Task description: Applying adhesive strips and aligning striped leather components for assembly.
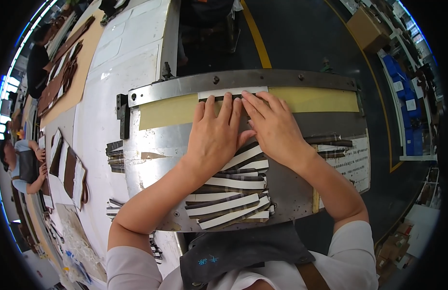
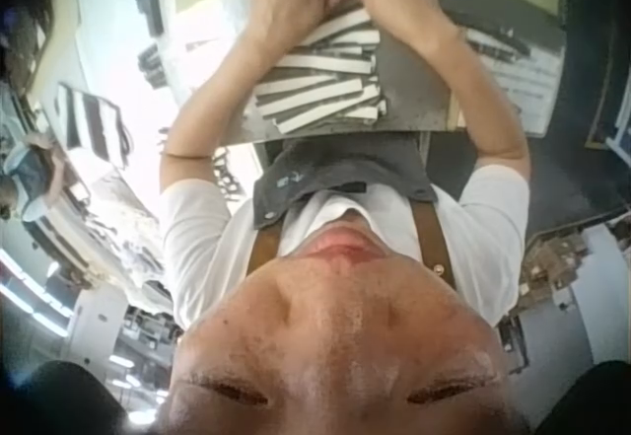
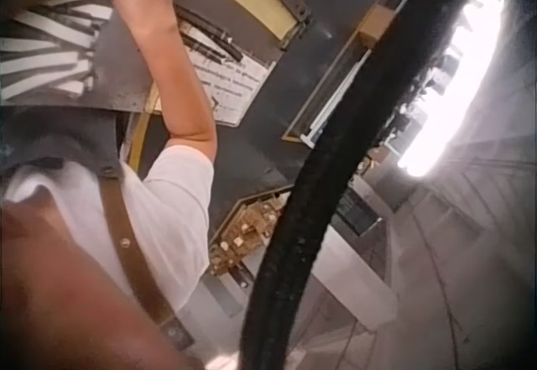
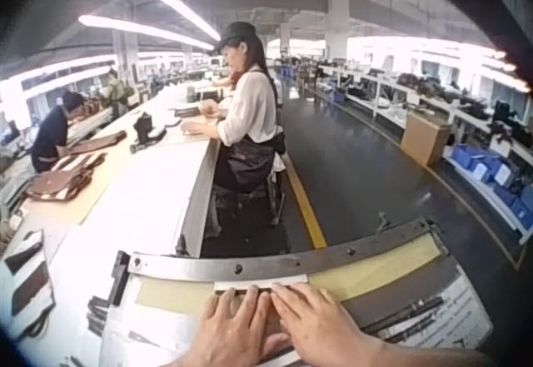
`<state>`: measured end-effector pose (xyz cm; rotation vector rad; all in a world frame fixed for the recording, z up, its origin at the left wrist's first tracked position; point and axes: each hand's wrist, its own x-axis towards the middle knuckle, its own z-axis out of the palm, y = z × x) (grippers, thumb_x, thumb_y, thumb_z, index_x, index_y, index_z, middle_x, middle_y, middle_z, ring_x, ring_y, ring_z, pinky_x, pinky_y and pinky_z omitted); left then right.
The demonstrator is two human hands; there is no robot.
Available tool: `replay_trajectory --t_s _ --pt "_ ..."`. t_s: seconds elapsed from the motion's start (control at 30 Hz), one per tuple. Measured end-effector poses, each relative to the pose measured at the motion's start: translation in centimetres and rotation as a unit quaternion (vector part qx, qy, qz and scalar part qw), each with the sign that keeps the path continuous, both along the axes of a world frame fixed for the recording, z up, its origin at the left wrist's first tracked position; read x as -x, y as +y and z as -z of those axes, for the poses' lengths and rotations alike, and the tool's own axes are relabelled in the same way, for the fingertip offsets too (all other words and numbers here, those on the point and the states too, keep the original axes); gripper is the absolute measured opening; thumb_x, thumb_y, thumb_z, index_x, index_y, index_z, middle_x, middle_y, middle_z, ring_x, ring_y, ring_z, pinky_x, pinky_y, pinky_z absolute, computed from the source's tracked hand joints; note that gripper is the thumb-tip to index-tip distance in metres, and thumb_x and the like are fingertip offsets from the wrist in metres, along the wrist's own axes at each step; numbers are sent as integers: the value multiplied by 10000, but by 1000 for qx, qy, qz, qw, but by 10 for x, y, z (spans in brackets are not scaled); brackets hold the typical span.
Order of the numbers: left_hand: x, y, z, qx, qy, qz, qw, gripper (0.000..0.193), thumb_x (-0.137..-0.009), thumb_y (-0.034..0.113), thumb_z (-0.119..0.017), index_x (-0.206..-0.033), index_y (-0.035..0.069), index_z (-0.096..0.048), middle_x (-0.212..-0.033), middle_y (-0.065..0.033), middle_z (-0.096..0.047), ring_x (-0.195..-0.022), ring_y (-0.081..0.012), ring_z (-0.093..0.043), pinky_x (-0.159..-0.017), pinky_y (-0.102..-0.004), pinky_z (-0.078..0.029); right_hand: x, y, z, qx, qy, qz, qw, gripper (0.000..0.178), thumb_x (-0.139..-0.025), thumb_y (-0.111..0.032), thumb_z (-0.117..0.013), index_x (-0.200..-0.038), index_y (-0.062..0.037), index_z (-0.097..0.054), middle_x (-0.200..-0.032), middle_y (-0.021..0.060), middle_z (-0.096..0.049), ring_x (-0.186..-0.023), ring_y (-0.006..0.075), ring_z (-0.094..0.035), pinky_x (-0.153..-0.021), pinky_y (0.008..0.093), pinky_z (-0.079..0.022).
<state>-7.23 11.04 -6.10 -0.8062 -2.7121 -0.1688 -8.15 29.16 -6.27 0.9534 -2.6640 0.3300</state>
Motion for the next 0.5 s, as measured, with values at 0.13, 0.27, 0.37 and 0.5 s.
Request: replay_trajectory --t_s 0.13,0.27,0.37,0.5 --pt "-1 1 -3 11 -13 -4 1000 640 -915 490 -567 -1306 -15 -528 -1326 -202 -532 -1146 -407 -508 -980 -476 -384 -1 0 0 6 9 1 1000 433 -852 -114 -612 -1245 66 -581 -1329 135 -563 -1213 301 -500 -1022 407 -418" --pt "-2 1 -2 29 -15 -3 999 638 -915 491 -565 -1305 -11 -525 -1327 -209 -529 -1159 -409 -506 -974 -478 -386 -2 -3 -1 22 6 12 1000 432 -834 -112 -610 -1228 65 -587 -1253 141 -576 -1197 293 -516 -1012 395 -428" --pt "-4 3 -1 32 8 -7 999 637 -904 485 -582 -1301 -9 -524 -1316 -209 -533 -1167 -410 -506 -969 -478 -392 -2 -2 2 20 23 17 999 446 -812 -115 -615 -1221 62 -585 -1216 143 -576 -1184 289 -526 -1005 390 -434" --pt "-6 5 0 30 7 -16 999 623 -886 464 -617 -1286 -5 -531 -1316 -214 -533 -1169 -409 -509 -958 -470 -402 0 -3 3 16 47 16 999 443 -784 -115 -623 -1191 57 -587 -1198 137 -579 -1160 279 -540 -989 385 -441"
